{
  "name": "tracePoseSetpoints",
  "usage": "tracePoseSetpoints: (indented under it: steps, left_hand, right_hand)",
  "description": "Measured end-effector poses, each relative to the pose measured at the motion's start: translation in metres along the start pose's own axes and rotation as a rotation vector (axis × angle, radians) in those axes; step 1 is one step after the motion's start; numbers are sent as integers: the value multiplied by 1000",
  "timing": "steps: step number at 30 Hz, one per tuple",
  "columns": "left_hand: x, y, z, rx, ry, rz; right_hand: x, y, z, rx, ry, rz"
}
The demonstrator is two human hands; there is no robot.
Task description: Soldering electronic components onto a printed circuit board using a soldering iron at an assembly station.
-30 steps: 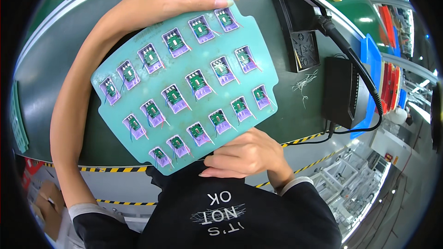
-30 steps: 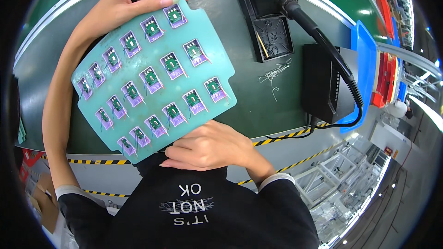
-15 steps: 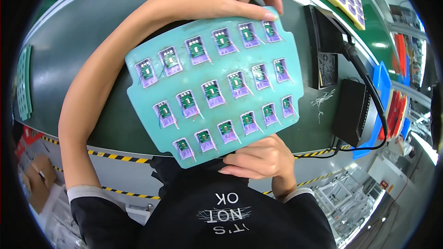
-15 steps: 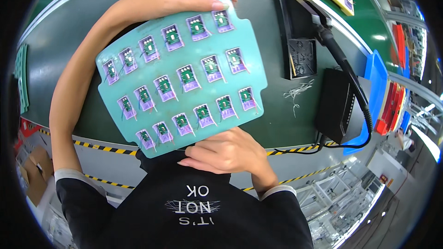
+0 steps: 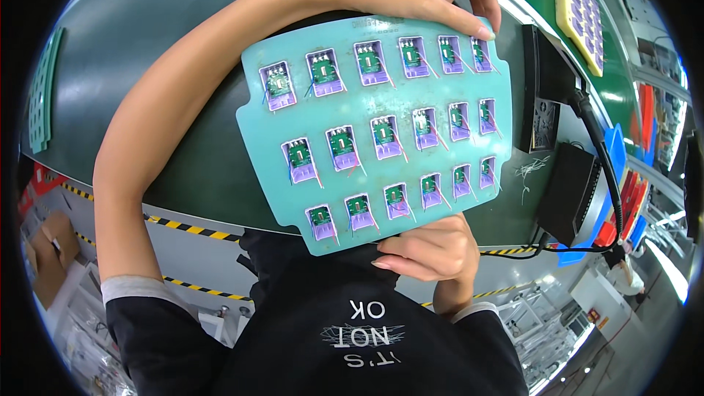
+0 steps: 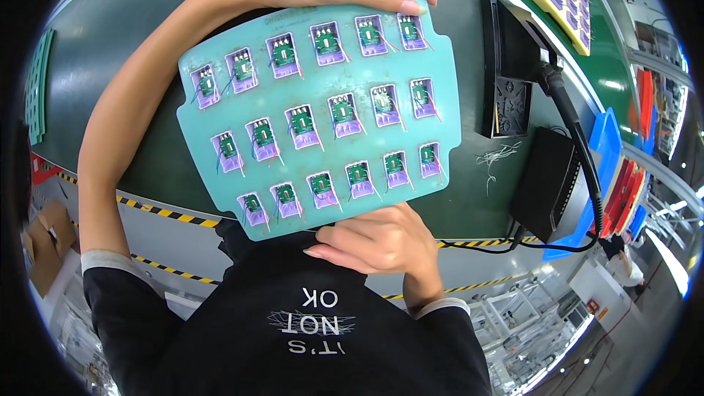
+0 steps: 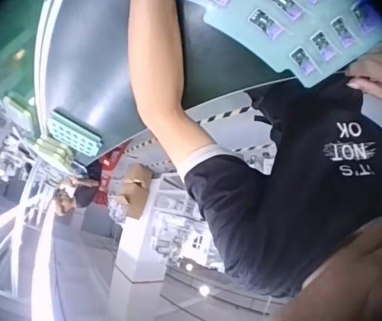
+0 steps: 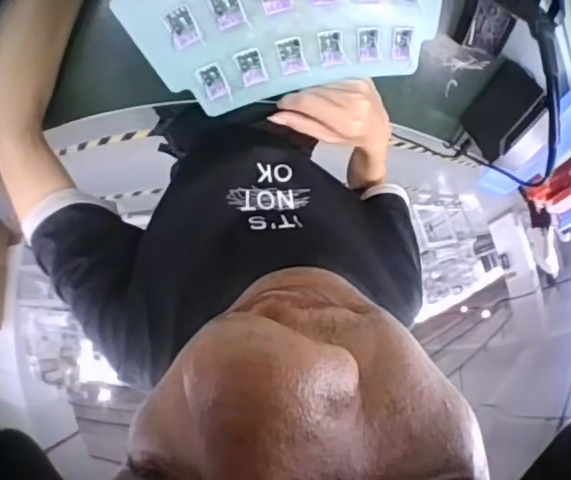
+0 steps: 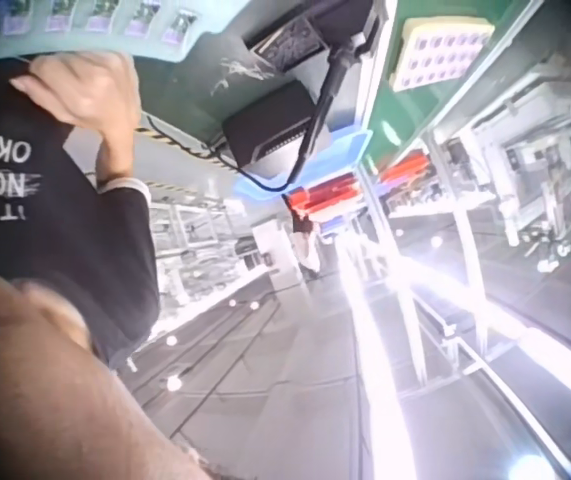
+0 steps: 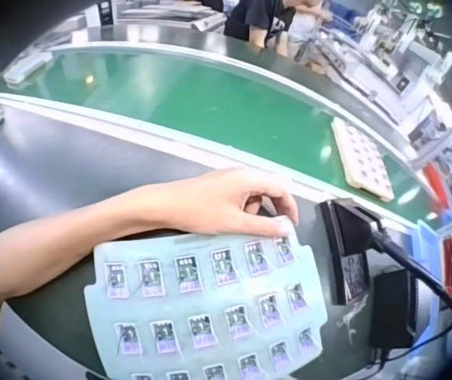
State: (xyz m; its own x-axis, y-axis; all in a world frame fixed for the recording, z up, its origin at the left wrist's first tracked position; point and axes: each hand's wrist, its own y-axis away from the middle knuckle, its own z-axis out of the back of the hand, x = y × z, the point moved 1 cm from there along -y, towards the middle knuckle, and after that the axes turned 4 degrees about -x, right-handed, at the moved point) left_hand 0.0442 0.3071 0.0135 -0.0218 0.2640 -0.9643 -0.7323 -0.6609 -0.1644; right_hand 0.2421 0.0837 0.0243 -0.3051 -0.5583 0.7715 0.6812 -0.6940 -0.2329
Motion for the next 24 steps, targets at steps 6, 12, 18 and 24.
tracePoseSetpoints:
  steps: [6,12,18,24]
  left_hand:
    - [2,0,2,-7,-48,-24]
    - [5,-2,0,-6,0,-71]
    - [5,0,1,2,19,-78]
    - [2,0,0,-5,-16,-77]
  right_hand:
    - [-1,0,-2,-5,-2,5]
    - [0,-1,3,48,-25,14]
    - [-1,-1,-2,12,-16,15]
    - [-1,0,-1,-6,-10,-7]
